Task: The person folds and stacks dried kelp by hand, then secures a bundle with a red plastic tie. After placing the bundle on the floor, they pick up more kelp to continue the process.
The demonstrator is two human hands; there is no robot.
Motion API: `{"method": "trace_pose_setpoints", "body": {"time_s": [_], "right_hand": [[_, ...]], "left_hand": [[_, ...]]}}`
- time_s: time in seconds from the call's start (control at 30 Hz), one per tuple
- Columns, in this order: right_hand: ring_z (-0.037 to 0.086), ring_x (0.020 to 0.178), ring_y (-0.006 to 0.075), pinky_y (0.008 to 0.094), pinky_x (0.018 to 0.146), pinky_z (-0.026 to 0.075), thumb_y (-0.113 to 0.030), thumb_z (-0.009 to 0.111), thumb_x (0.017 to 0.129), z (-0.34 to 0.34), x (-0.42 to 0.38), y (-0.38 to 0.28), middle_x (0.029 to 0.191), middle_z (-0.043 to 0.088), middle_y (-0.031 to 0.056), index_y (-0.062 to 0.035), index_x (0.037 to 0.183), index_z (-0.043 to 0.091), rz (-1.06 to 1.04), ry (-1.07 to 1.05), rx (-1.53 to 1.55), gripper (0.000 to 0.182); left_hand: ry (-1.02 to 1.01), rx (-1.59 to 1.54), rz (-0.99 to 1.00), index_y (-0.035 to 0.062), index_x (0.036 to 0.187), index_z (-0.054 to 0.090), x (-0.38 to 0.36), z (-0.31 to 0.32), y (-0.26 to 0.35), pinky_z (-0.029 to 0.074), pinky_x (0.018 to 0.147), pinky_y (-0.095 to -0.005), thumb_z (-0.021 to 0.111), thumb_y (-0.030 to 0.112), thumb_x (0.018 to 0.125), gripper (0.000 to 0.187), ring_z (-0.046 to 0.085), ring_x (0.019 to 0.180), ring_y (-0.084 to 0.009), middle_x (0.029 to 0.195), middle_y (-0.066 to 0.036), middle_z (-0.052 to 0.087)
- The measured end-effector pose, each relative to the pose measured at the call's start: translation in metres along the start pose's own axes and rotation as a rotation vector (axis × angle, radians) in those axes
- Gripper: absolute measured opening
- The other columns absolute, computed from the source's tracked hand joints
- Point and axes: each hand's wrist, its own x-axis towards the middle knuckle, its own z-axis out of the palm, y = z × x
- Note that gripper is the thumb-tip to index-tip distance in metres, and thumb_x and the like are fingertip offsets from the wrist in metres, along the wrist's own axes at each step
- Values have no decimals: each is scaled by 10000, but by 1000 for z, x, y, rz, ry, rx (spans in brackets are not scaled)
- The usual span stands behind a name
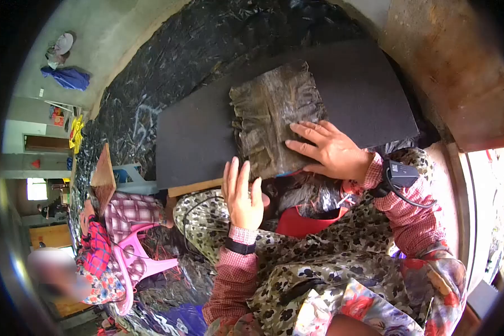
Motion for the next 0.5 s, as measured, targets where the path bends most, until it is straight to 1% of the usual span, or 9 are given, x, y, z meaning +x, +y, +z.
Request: {"method": "trace_pose_setpoints", "body": {"time_s": [0.03,0.1,0.13,0.17,0.27,0.3,0.4,0.43,0.5], "right_hand": [[361,1330,319,457,1072,307,-350,731,744,-2,-1,-1,1431,395,156,-139,1366,470,-1,-13,2,706],[381,1313,329,451,1072,311,-334,741,734,-11,1,-8,1422,404,160,-139,1369,465,-5,-5,-58,719],[396,1301,340,453,1068,319,-314,741,735,-11,2,-9,1408,418,166,-120,1355,478,-38,0,-73,700],[396,1301,340,453,1068,319,-314,741,735,-9,2,-9,1408,418,166,-120,1355,478,-40,-1,-73,700],[425,1280,334,446,1054,341,-277,723,751,-4,2,-4,1388,437,173,-95,1324,504,-47,15,-88,640],[452,1255,331,440,1040,360,-262,711,762,-5,2,-3,1371,454,178,-84,1301,523,-57,37,-50,599],[502,1205,328,430,1011,392,-236,689,772,-4,2,-3,1339,486,186,-71,1265,552,-78,82,-22,538],[524,1181,328,425,996,406,-223,680,772,-4,3,-2,1323,500,189,-68,1252,563,-89,106,-37,518],[530,1173,328,424,989,411,-212,666,766,-1,4,-3,1318,507,190,-64,1240,573,-95,130,-37,505]], "left_hand": [[-7,-10,61,34,1266,556,2,2,4,313,1079,-453,654,149,854,440,387,1318,-371,1417,-171,439],[-113,72,223,60,1293,536,9,3,25,284,1077,-484,696,230,824,524,359,1338,-366,1422,-165,434],[-133,104,277,83,1333,497,11,11,26,261,1072,-503,723,298,788,628,342,1349,-356,1422,-166,430],[-170,128,270,92,1360,463,15,14,30,265,1067,-508,691,285,816,621,352,1346,-340,1421,-147,434],[-185,155,278,80,1327,497,30,18,11,263,1071,-501,615,250,872,500,401,1319,-275,1388,-92,485],[-224,162,293,75,1317,504,34,15,9,264,1073,-495,608,246,878,483,416,1306,-272,1372,-91,500],[-257,174,342,80,1314,508,42,11,9,263,1075,-496,604,216,872,472,416,1306,-268,1371,-91,501],[-258,198,362,81,1314,510,43,11,9,272,1071,-497,596,179,863,470,429,1296,-270,1364,-91,508],[-263,220,385,81,1313,512,46,12,7,280,1067,-497,588,142,853,470,442,1286,-271,1357,-91,516]]}}
